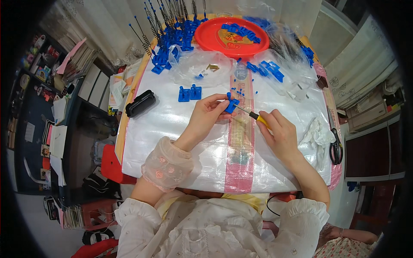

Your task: Assembling blue plastic components using a screwdriver at a workstation.

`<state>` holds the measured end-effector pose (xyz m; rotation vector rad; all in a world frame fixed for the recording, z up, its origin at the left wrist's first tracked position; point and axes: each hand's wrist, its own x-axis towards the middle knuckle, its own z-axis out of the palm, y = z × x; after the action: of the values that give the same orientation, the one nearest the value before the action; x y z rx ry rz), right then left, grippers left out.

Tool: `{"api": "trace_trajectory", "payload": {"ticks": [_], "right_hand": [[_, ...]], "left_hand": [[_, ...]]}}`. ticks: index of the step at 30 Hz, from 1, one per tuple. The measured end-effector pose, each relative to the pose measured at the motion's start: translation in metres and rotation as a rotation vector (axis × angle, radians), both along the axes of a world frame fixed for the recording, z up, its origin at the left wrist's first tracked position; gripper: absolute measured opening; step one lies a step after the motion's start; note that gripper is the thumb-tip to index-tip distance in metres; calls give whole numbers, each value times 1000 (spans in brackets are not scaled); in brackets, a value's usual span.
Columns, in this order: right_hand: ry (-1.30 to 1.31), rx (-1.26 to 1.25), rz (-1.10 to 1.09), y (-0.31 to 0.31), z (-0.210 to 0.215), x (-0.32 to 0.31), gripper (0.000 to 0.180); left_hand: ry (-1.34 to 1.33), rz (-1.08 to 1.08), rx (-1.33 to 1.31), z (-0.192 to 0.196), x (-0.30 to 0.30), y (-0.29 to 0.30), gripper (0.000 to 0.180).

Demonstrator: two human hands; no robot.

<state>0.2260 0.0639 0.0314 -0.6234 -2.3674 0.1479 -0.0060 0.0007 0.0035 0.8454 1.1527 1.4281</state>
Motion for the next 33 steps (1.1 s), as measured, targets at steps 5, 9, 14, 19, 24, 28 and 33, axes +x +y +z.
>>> {"api": "trace_trajectory", "payload": {"ticks": [5, 9, 14, 19, 24, 28, 33], "right_hand": [[47, -473, -28, 6, 0, 4, 17], [-22, -632, -63, 5, 6, 4, 21], [-26, -108, -50, 11, -5, 1, 14], [-96, 452, -57, 10, -5, -2, 15], [-68, 488, -45, 7, -2, -1, 15], [-67, 471, -43, 8, -3, 0, 16], [-39, 379, -33, 11, -9, -1, 17]], "left_hand": [[24, -5, 45, 0, 1, -1, 25], [38, -5, 83, -3, 3, -2, 23], [19, -15, -6, -10, 5, 4, 25], [-178, -20, -142, -3, 4, 5, 27], [-133, -16, -150, 0, 4, 1, 28], [-132, -27, -129, 1, 4, 2, 28], [-79, -8, -114, -5, 3, 2, 27]]}}
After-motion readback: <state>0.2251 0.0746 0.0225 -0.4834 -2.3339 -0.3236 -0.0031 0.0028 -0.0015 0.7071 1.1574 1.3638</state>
